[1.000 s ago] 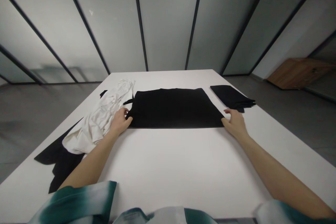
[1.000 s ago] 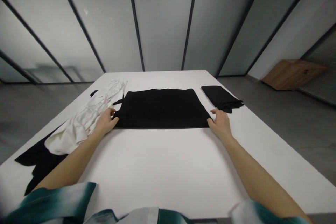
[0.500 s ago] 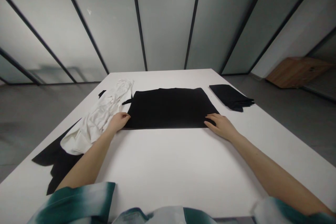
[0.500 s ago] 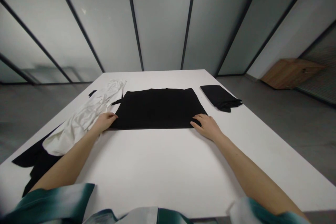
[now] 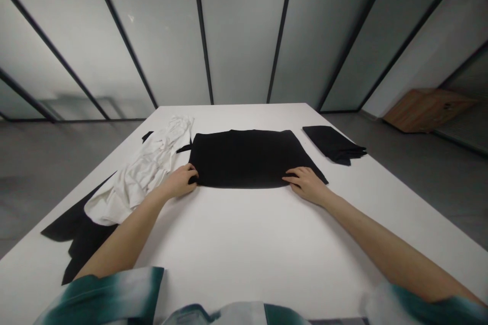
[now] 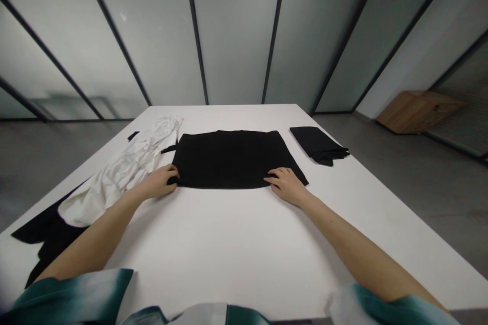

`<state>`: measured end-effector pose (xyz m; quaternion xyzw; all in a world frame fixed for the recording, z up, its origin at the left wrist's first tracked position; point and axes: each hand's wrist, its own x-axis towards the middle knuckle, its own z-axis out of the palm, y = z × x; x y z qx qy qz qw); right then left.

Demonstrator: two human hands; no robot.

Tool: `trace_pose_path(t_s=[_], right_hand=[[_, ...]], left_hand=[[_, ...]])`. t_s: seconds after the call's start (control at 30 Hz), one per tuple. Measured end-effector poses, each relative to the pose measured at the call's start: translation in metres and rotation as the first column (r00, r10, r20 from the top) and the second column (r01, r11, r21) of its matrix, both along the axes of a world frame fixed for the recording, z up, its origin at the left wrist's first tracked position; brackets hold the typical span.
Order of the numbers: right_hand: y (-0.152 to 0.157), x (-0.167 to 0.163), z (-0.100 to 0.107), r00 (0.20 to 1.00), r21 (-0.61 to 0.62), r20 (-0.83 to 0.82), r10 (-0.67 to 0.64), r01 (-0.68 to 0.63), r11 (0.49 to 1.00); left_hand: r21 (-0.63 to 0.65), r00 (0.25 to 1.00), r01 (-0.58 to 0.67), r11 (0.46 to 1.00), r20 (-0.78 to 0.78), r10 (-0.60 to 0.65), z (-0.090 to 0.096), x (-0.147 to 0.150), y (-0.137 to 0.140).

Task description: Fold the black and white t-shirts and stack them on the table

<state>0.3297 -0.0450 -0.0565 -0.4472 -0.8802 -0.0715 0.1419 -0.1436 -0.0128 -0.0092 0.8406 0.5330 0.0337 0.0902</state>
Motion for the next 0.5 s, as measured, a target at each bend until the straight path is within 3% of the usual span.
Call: trace_pose_path(t_s=[0.13, 0.23, 0.27, 0.3, 0.37, 0.4, 0.43, 0.5], right_hand=[[0.028, 0.015, 0.011, 0.997, 0.001, 0.077, -0.032, 0.032, 0.999], [0.055, 0.027, 0.022, 0.971, 0.009, 0.135, -0.198, 0.199, 0.98], [0.063, 0.028, 0.026, 0.951, 0.011, 0.146, -0.271, 0.273, 0.962], [0.07, 0.028, 0.03, 0.926, 0.011, 0.149, -0.347, 0.349, 0.937], [0.078, 0.025, 0.038, 0.864, 0.011, 0.12, -0.489, 0.492, 0.871], [0.079, 0.021, 0.042, 0.83, 0.008, 0.089, -0.55, 0.551, 0.834], [0.078, 0.017, 0.046, 0.796, 0.0, 0.049, -0.604, 0.604, 0.797], [0.069, 0.009, 0.052, 0.721, -0.05, -0.015, -0.693, 0.691, 0.721]], left_hand=[[-0.077, 0.996, 0.069, 0.995, -0.052, -0.073, 0.014, 0.031, -0.021], [-0.186, 0.951, 0.31, 0.932, 0.073, -0.301, 0.026, 0.072, -0.045], [-0.242, 0.903, 0.428, 0.871, 0.162, -0.398, 0.031, 0.085, -0.049], [-0.314, 0.835, 0.547, 0.776, 0.274, -0.477, 0.037, 0.097, -0.051], [-0.422, 0.725, 0.684, 0.595, 0.481, -0.493, 0.046, 0.117, -0.04], [-0.429, 0.719, 0.683, 0.591, 0.535, -0.444, 0.049, 0.123, -0.028], [-0.4, 0.749, 0.627, 0.669, 0.546, -0.375, 0.05, 0.128, -0.011], [-0.21, 0.858, 0.336, 0.918, 0.471, -0.206, 0.047, 0.132, 0.032]])
